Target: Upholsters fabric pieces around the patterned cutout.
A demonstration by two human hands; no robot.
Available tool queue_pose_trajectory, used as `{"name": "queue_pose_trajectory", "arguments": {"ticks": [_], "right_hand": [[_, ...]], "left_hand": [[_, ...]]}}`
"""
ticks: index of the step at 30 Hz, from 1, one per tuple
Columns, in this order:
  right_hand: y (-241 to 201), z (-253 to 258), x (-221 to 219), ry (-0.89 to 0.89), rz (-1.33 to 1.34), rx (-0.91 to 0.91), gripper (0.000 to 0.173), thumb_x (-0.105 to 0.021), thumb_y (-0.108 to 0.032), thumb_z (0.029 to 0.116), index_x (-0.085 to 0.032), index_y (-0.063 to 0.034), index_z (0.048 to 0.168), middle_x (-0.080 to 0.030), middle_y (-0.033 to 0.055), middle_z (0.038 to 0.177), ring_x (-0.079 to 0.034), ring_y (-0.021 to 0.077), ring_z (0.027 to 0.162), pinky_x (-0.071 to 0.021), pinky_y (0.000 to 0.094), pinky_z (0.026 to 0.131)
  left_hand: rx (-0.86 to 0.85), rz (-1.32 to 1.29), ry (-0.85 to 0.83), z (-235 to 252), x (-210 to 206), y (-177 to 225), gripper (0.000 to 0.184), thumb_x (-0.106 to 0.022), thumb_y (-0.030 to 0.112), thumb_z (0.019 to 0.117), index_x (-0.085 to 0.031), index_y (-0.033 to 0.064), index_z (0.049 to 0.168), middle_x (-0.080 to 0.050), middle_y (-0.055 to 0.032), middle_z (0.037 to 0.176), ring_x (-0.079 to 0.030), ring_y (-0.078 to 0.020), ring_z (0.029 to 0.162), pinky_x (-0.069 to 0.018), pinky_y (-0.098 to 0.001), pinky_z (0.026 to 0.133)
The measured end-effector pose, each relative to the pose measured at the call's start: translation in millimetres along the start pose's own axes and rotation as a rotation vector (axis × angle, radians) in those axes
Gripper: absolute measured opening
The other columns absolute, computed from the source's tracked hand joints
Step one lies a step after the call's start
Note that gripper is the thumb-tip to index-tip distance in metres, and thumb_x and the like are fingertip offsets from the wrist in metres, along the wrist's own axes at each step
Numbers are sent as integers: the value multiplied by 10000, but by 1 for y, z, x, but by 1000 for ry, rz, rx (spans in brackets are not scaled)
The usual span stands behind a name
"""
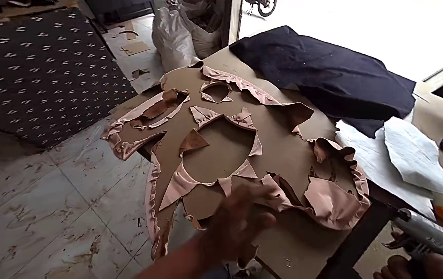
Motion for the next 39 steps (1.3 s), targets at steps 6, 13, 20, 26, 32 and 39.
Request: {"name": "queue_pose_trajectory", "arguments": {"ticks": [6,13,20,26,32,39], "right_hand": [[25,-20,120,507,-430,-226,479,-543,-595,1012,-481,-162,1206,-615,19,698,-652,232,560,-619,505,587],[26,-19,135,510,-1452,-250,873,-578,-731,901,-563,-22,1409,-649,230,1294,-638,344,1193,-504,567,1020],[69,15,-76,-90,-1374,517,421,-717,-455,939,-716,-210,1281,-680,67,1310,-612,236,1264,-514,469,1063],[119,67,-181,-272,-1409,1135,440,-613,-246,976,-617,-232,1416,-585,49,1490,-486,289,1438,-379,577,1201],[38,109,-208,31,-1428,1351,291,-602,-168,988,-724,-231,1245,-742,-4,1199,-689,190,1146,-576,388,959],[-78,110,-264,75,-1254,1438,193,-630,-281,907,-788,-182,956,-759,5,924,-725,182,844,-593,385,650]], "left_hand": [[184,417,-41,-5,107,-63,340,-568,489,1031,-713,255,1230,-728,113,1102,-705,-57,1018,-626,-343,925],[376,852,228,-95,169,-67,700,-724,545,891,-574,54,1365,-572,-198,1412,-486,-365,1381,-415,-570,1136],[1108,-421,807,-172,154,-126,525,-507,481,1053,-596,44,1331,-731,-184,1086,-737,-289,919,-628,-485,772],[1013,-347,640,-137,173,-74,424,-481,359,1051,-601,-7,1227,-737,-203,937,-744,-305,740,-632,-460,592],[679,-162,436,-48,207,32,365,-569,421,1006,-695,93,1106,-772,-53,924,-762,-200,804,-656,-428,711],[-436,493,426,101,277,79,642,-673,675,862,-494,275,1330,-567,100,1321,-544,-81,1258,-475,-321,1057]]}}
Point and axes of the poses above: each hand's wrist, its own z-axis towards the middle knuckle, its own x-axis out of the back of the hand, y = z × x, the point moved 4 cm from there along z, towards the middle knuckle
